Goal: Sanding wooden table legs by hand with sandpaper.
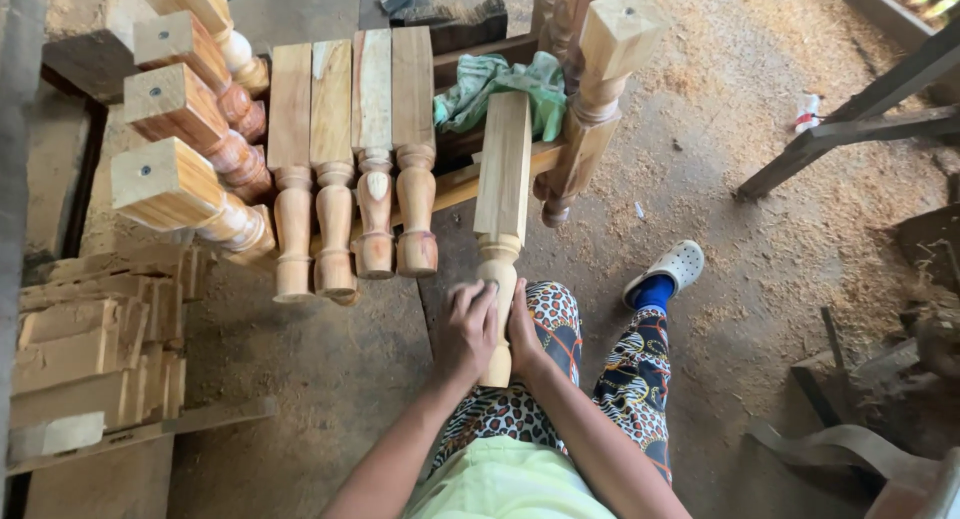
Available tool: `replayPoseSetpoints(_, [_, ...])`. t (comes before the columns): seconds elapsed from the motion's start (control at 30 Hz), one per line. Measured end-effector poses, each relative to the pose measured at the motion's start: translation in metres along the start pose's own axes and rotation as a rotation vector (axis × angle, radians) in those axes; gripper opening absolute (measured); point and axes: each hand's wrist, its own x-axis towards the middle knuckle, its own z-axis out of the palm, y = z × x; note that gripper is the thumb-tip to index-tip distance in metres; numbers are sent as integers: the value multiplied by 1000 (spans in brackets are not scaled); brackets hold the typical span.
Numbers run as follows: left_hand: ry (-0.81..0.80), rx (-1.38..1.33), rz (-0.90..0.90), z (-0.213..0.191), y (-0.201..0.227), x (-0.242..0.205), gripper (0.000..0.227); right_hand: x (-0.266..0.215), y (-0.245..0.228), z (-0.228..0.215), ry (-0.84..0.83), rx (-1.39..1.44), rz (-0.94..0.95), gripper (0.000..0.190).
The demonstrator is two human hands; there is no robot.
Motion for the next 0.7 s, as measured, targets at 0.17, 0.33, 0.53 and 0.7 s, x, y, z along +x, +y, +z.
replayPoseSetpoints(0.17, [23, -75, -62, -4, 7, 31, 23, -14, 5, 4, 4, 28, 8, 94])
replayPoseSetpoints(0.33, [-97, -71, -124, -29, 23, -20, 24, 15, 14, -12, 34, 7, 3, 91])
replayPoseSetpoints(0.53, [-53, 16, -59, -26, 21, -18, 22, -1, 8, -1, 32, -18, -6, 97])
replayPoseSetpoints(0.7, [-25, -92, -103, 6, -2, 32, 22, -10, -4, -2, 15, 33, -22, 96])
